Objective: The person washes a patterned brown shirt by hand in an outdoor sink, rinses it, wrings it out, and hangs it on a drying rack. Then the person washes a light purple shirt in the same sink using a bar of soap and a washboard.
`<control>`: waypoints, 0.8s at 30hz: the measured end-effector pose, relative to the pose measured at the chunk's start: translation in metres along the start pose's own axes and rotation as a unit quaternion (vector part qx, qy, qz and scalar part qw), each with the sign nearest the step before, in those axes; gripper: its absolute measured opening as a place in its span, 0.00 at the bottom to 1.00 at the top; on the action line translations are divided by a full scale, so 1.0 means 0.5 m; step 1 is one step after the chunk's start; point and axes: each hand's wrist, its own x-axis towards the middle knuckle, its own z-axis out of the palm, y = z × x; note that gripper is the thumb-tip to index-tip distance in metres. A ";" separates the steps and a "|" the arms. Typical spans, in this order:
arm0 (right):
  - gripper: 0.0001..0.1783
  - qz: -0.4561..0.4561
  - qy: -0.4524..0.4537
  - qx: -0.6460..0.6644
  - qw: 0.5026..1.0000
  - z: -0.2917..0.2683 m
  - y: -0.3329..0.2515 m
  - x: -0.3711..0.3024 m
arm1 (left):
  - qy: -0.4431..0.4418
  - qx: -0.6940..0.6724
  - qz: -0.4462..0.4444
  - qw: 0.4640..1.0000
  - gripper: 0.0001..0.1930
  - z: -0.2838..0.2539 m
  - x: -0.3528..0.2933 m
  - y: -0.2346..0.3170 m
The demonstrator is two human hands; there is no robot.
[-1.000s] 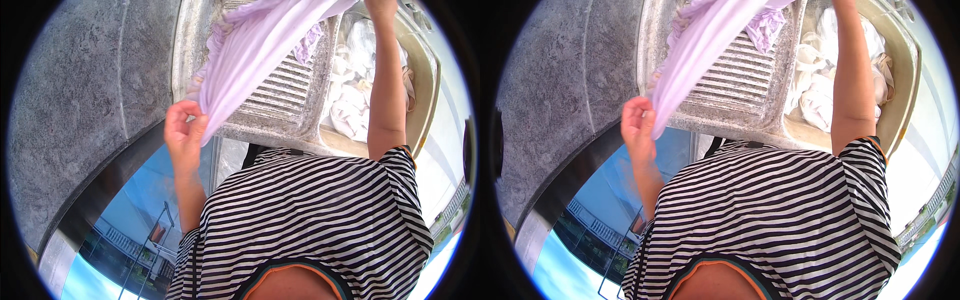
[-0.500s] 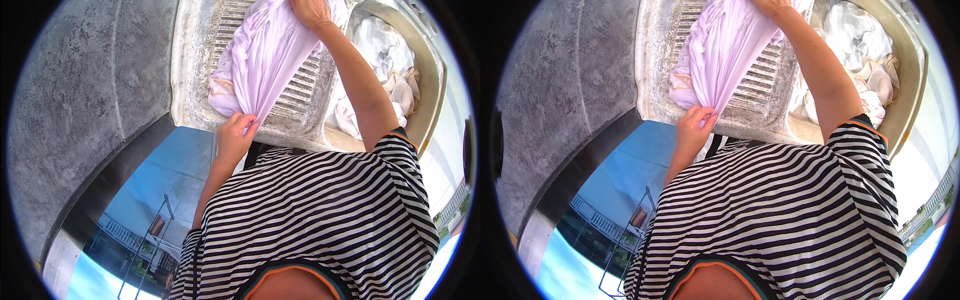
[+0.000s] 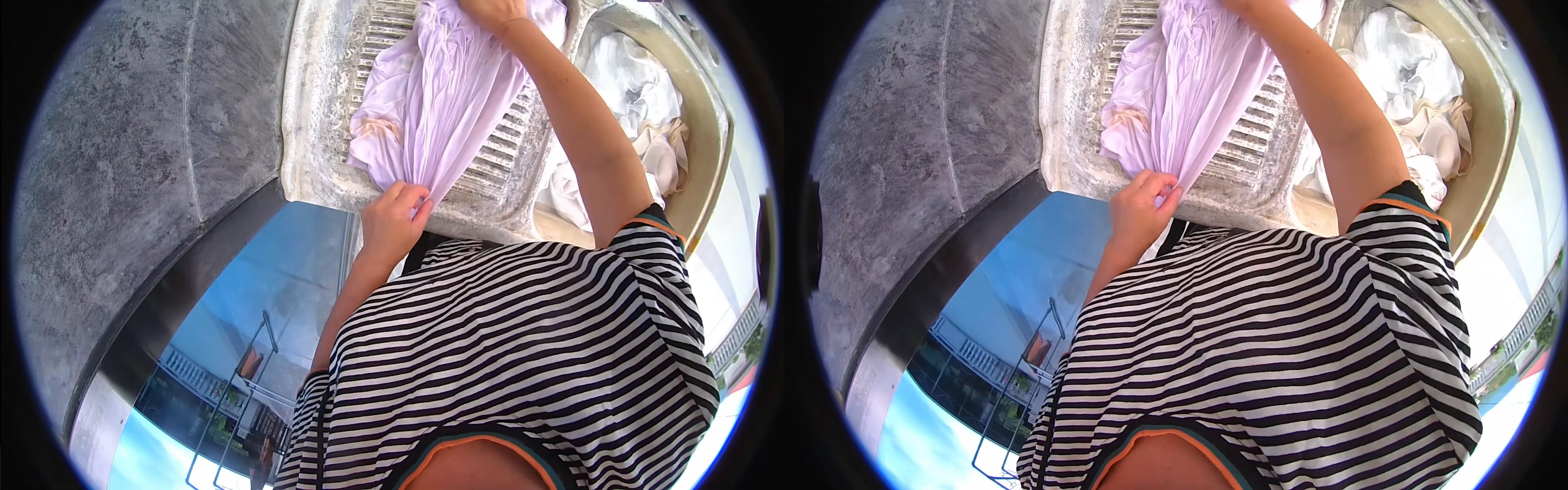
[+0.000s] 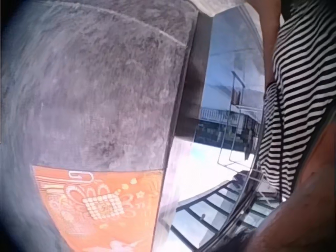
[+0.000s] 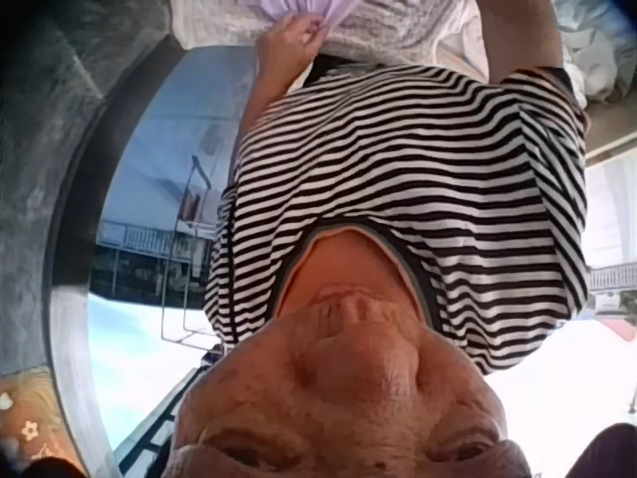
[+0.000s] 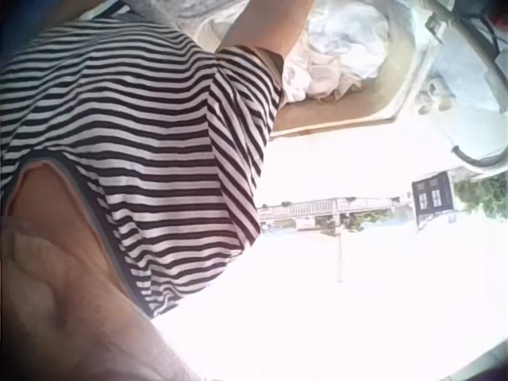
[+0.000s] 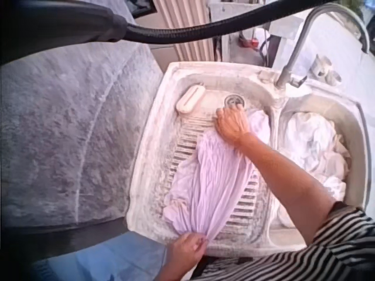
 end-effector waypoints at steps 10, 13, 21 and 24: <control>0.19 -0.145 -0.062 0.170 0.973 -0.149 -0.202 -0.261 | 0.167 0.061 0.072 0.982 0.16 -0.027 0.210 0.015; 0.24 -0.095 -0.027 0.101 0.990 -0.111 -0.061 -0.167 | 0.085 0.088 0.117 0.986 0.13 0.013 0.257 -0.031; 0.24 0.128 -0.095 0.116 0.980 -0.131 -0.115 -0.148 | -0.098 -0.119 -0.019 0.988 0.07 -0.122 0.067 0.000; 0.24 -0.128 -0.075 0.240 0.959 -0.173 -0.290 -0.285 | -0.134 -0.124 -0.026 0.983 0.06 -0.082 0.008 -0.021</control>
